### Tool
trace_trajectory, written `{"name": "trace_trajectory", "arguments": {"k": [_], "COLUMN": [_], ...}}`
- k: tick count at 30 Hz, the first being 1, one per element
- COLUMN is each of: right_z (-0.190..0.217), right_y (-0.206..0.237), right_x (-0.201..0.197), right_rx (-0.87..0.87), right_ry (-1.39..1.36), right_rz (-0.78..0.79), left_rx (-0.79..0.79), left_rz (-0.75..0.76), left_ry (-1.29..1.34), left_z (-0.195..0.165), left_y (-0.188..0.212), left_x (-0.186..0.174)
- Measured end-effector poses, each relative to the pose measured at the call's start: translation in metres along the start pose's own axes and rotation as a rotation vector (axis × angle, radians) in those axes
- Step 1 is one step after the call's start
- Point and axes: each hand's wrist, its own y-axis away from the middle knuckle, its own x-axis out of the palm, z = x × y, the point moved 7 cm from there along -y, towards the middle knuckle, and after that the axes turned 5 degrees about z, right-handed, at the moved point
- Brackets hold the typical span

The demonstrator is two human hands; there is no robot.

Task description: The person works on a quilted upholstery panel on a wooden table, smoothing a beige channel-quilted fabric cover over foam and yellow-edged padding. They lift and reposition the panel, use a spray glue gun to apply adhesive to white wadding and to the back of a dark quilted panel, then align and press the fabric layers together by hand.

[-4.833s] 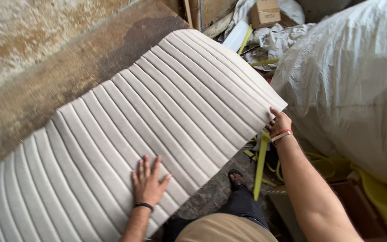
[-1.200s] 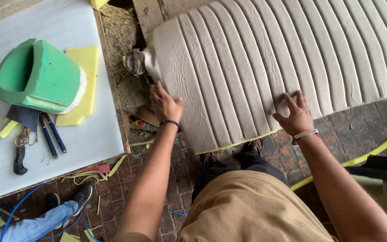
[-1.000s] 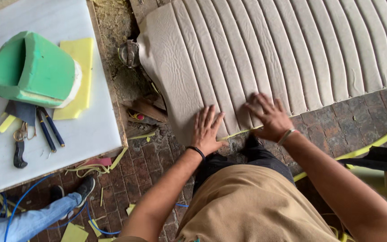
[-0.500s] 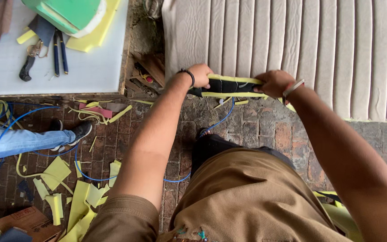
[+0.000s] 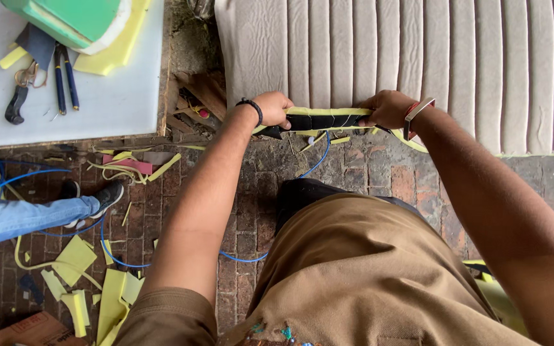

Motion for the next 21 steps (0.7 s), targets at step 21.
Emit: {"name": "trace_trajectory", "arguments": {"k": [21], "right_z": [-0.025], "right_y": [0.047], "right_x": [0.042], "right_rx": [-0.282], "right_ry": [0.151], "right_rz": [-0.497], "left_rx": [0.264], "left_rz": [-0.023], "left_ry": [0.084], "left_z": [0.006], "left_y": [-0.028], "left_x": [0.032]}}
